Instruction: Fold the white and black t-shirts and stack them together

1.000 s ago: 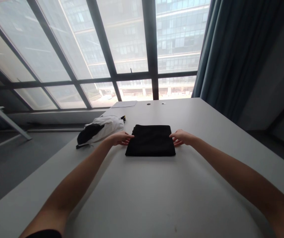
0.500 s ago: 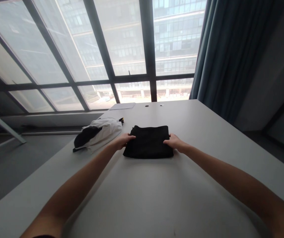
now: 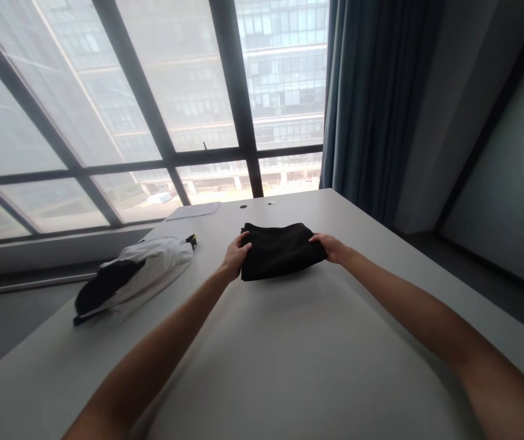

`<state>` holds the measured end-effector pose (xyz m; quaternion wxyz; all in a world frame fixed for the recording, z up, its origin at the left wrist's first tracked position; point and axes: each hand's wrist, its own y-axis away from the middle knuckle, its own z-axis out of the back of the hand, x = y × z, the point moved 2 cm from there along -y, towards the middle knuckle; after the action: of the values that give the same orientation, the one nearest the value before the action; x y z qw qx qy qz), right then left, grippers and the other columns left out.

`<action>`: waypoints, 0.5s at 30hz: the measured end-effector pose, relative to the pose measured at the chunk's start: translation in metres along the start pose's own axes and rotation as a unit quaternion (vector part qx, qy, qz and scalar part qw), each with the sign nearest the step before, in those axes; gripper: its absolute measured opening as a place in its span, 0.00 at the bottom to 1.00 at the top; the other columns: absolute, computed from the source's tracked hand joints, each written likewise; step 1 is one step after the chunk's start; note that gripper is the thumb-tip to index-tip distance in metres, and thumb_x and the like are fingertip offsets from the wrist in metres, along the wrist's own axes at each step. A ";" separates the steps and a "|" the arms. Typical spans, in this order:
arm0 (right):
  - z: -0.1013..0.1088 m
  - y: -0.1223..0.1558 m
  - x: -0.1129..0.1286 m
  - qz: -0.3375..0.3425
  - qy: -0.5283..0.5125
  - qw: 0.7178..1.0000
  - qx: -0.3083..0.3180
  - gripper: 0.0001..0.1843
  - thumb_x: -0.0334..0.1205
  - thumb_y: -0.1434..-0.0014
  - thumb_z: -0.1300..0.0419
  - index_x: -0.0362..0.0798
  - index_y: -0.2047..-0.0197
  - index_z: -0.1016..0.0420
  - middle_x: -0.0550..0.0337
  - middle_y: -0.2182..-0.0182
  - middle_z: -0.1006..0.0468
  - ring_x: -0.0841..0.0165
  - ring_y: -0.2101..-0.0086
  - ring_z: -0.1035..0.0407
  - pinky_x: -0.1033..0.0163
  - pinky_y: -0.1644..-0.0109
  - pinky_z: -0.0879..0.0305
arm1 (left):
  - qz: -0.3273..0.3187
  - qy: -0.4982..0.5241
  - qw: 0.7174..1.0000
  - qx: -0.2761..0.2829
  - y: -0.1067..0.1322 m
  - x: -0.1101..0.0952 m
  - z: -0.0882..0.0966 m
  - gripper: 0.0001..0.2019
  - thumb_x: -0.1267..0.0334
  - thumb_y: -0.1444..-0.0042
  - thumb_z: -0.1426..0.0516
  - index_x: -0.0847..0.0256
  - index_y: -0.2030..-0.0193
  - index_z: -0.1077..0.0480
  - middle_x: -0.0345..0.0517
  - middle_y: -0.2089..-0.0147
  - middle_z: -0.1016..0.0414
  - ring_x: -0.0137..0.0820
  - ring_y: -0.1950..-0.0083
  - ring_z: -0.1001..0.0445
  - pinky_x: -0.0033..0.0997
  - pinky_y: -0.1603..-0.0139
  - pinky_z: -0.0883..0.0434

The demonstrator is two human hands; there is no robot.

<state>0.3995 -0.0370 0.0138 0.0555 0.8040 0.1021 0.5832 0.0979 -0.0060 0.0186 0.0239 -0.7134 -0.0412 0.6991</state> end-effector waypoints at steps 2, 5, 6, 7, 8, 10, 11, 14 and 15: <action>0.032 -0.004 0.023 0.024 0.020 0.999 -0.011 0.11 0.27 0.48 0.40 0.45 0.60 0.24 0.58 0.72 0.19 0.65 0.70 0.25 0.65 0.66 0.27 | -0.016 0.016 1.000 0.000 -0.018 0.001 -0.039 0.27 0.74 0.42 0.40 0.57 0.35 0.31 0.51 0.45 0.23 0.35 0.51 0.21 0.34 0.48 0.22; 0.081 -0.008 0.066 0.054 0.067 0.995 -0.045 0.10 0.26 0.47 0.40 0.45 0.60 0.24 0.58 0.72 0.19 0.67 0.73 0.26 0.65 0.68 0.27 | -0.048 0.036 0.998 0.011 -0.044 -0.001 -0.105 0.27 0.74 0.42 0.40 0.58 0.35 0.32 0.51 0.44 0.23 0.36 0.46 0.22 0.37 0.42 0.25; 0.098 -0.008 0.082 0.060 0.083 0.993 -0.060 0.10 0.26 0.47 0.40 0.45 0.61 0.24 0.59 0.73 0.20 0.67 0.74 0.26 0.66 0.68 0.27 | -0.064 0.040 0.997 0.013 -0.052 -0.002 -0.127 0.27 0.73 0.42 0.39 0.58 0.34 0.32 0.51 0.43 0.23 0.37 0.45 0.23 0.37 0.41 0.26; 0.114 -0.009 0.097 0.064 0.093 0.991 -0.072 0.10 0.26 0.47 0.39 0.44 0.61 0.23 0.59 0.74 0.20 0.68 0.74 0.27 0.66 0.69 0.28 | -0.081 0.045 0.996 0.013 -0.059 -0.003 -0.149 0.27 0.72 0.41 0.39 0.58 0.34 0.32 0.51 0.42 0.24 0.37 0.44 0.24 0.38 0.39 0.28; 0.130 -0.010 0.111 0.068 0.102 0.989 -0.086 0.10 0.26 0.47 0.38 0.44 0.61 0.23 0.59 0.74 0.20 0.68 0.74 0.27 0.66 0.69 0.28 | -0.096 0.050 0.994 0.011 -0.065 -0.004 -0.171 0.27 0.71 0.41 0.39 0.57 0.34 0.32 0.51 0.41 0.25 0.37 0.42 0.25 0.38 0.38 0.29; 0.163 -0.012 0.135 0.082 0.146 0.973 -0.157 0.11 0.26 0.47 0.36 0.44 0.60 0.22 0.59 0.74 0.20 0.67 0.73 0.26 0.65 0.69 0.28 | -0.113 0.055 0.992 0.013 -0.074 -0.001 -0.212 0.28 0.69 0.39 0.39 0.57 0.32 0.34 0.51 0.38 0.27 0.37 0.39 0.27 0.36 0.36 0.31; 0.178 -0.012 0.142 0.094 0.177 0.956 -0.216 0.11 0.26 0.47 0.35 0.44 0.59 0.21 0.59 0.74 0.20 0.67 0.73 0.26 0.65 0.68 0.28 | -0.113 0.048 0.992 0.020 -0.077 0.003 -0.230 0.29 0.69 0.38 0.40 0.57 0.30 0.37 0.51 0.37 0.28 0.37 0.38 0.28 0.35 0.36 0.31; 0.218 -0.010 0.140 0.119 0.237 0.892 -0.366 0.09 0.26 0.48 0.34 0.40 0.61 0.20 0.56 0.75 0.21 0.66 0.73 0.26 0.64 0.69 0.29 | -0.071 -0.031 0.993 0.085 -0.078 0.024 -0.276 0.35 0.66 0.39 0.40 0.56 0.26 0.44 0.52 0.34 0.30 0.38 0.37 0.29 0.34 0.38 0.31; 0.228 -0.009 0.131 0.123 0.245 0.876 -0.396 0.08 0.26 0.48 0.34 0.39 0.62 0.20 0.55 0.76 0.22 0.66 0.73 0.26 0.64 0.70 0.30 | -0.053 -0.060 0.990 0.113 -0.077 0.033 -0.287 0.37 0.65 0.40 0.39 0.57 0.26 0.45 0.53 0.34 0.30 0.39 0.38 0.28 0.35 0.38 0.30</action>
<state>0.6546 0.0082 0.0619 0.2703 0.5523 -0.2274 0.7552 0.3830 0.0802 -0.0012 0.1391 -0.6596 -0.0007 0.7386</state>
